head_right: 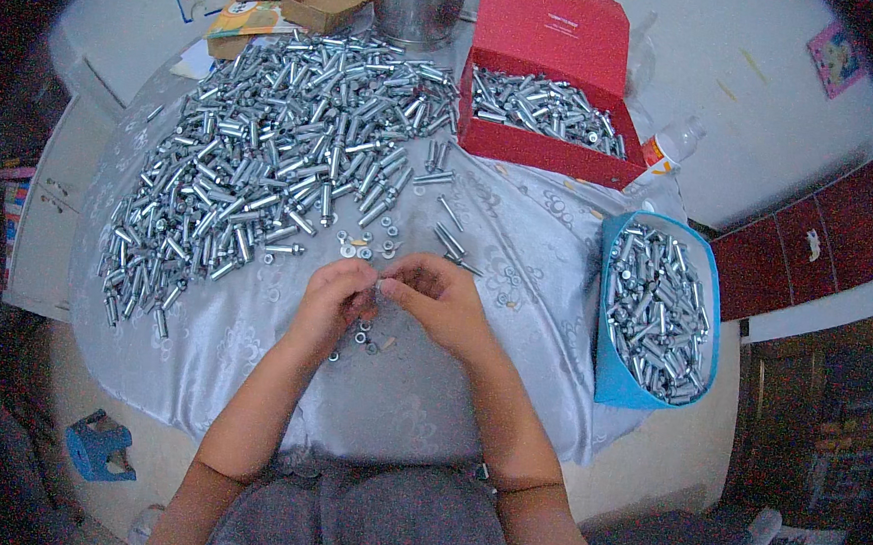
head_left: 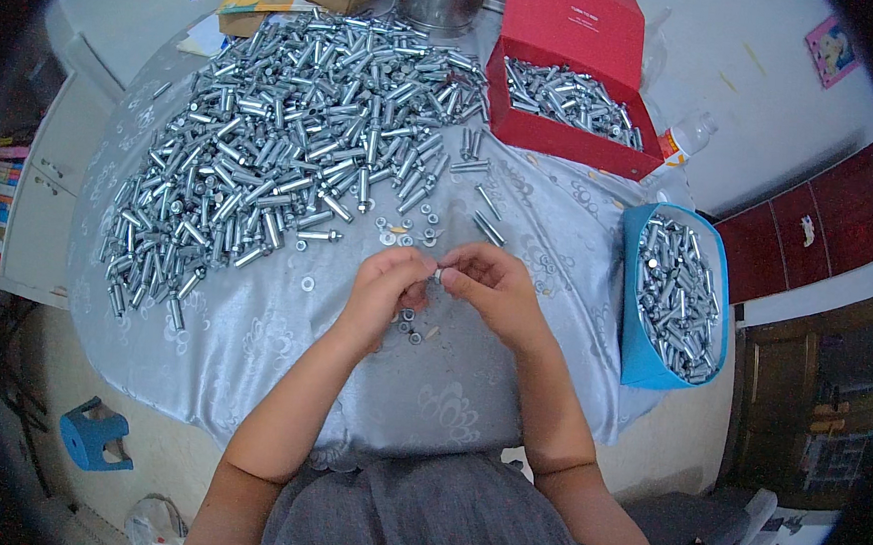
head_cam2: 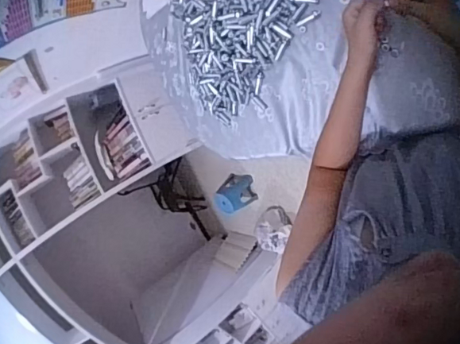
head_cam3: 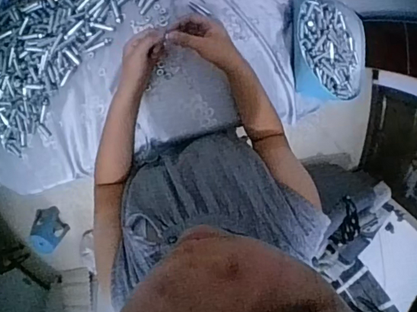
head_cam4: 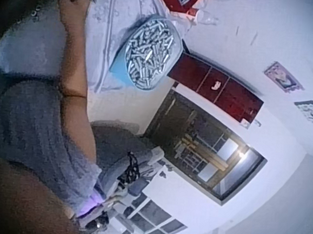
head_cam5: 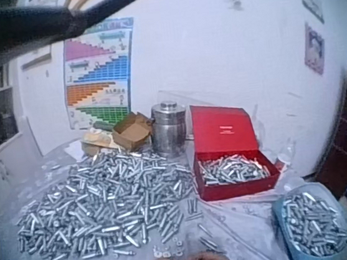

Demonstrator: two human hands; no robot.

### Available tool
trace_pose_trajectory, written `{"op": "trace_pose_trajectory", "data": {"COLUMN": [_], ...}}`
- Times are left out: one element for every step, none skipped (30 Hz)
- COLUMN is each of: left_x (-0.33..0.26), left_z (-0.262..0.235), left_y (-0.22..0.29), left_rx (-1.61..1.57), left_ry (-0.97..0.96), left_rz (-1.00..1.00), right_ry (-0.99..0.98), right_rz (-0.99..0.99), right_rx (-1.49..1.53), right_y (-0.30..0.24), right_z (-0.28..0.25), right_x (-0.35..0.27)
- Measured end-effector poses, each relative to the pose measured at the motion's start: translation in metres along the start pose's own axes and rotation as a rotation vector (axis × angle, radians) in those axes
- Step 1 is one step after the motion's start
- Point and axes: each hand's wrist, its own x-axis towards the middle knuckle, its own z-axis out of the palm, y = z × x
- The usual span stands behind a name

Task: The person repeatedly picks up bolts and washers from a table, threads the washers onto the bolts by hand, and places the assembled units into a blue container. The process is continuous and repetitive, focusing on manual assembly of hardware components.

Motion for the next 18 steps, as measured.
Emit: {"op": "trace_pose_trajectory", "data": {"left_x": [0.000, -0.001, -0.002, -0.003, -0.003, -0.004, -0.005, -0.004, -0.003, -0.003, -0.002, 0.000, 0.001, 0.002, 0.002, 0.003, 0.003, 0.003], "left_z": [0.000, 0.000, -0.001, -0.001, 0.000, 0.002, 0.003, 0.005, 0.007, 0.008, 0.007, 0.005, 0.004, 0.002, 0.000, -0.001, -0.001, -0.001], "left_y": [0.000, 0.000, 0.000, 0.001, 0.001, 0.002, 0.003, 0.003, 0.004, 0.004, 0.004, 0.002, 0.001, -0.001, -0.002, -0.003, -0.002, -0.002], "left_rx": [0.023, 0.020, 0.017, 0.014, 0.013, 0.011, 0.010, -0.048, -0.105, -0.163, -0.167, -0.171, -0.175, -0.178, -0.182, -0.186, -0.167, -0.148], "left_ry": [-0.006, -0.035, -0.063, -0.091, -0.100, -0.109, -0.118, -0.087, -0.056, -0.025, -0.029, -0.033, -0.037, -0.021, -0.006, 0.010, 0.013, 0.017], "left_rz": [0.003, -0.003, -0.008, -0.014, -0.017, -0.020, -0.022, -0.017, -0.012, -0.007, 0.026, 0.059, 0.091, 0.091, 0.092, 0.092, 0.098, 0.104], "right_ry": [-0.028, -0.055, -0.082, -0.094, -0.105, -0.116, -0.096, -0.076, -0.055, -0.042, -0.031, -0.020, 0.001, 0.023, 0.045, 0.060, 0.073, 0.085], "right_rz": [0.009, 0.017, 0.026, 0.036, 0.047, 0.058, 0.039, 0.021, 0.002, -0.045, -0.092, -0.140, -0.208, -0.275, -0.342, -0.394, -0.447, -0.499], "right_rx": [0.029, 0.058, 0.086, 0.117, 0.148, 0.180, 0.197, 0.215, 0.233, 0.207, 0.181, 0.155, 0.097, 0.039, -0.020, -0.137, -0.257, -0.377], "right_y": [0.000, 0.000, 0.001, 0.001, 0.002, 0.003, 0.002, -0.001, -0.003, -0.003, -0.004, -0.003, -0.002, -0.001, 0.000, 0.002, 0.004, 0.005], "right_z": [-0.002, -0.004, -0.005, -0.006, -0.007, -0.008, -0.007, -0.003, 0.000, 0.002, 0.005, 0.007, 0.009, 0.011, 0.011, 0.010, 0.007, 0.006], "right_x": [0.000, 0.001, 0.001, 0.000, 0.000, -0.001, -0.002, -0.002, -0.003, -0.003, -0.004, -0.004, -0.003, -0.003, -0.003, -0.002, 0.000, 0.001]}}
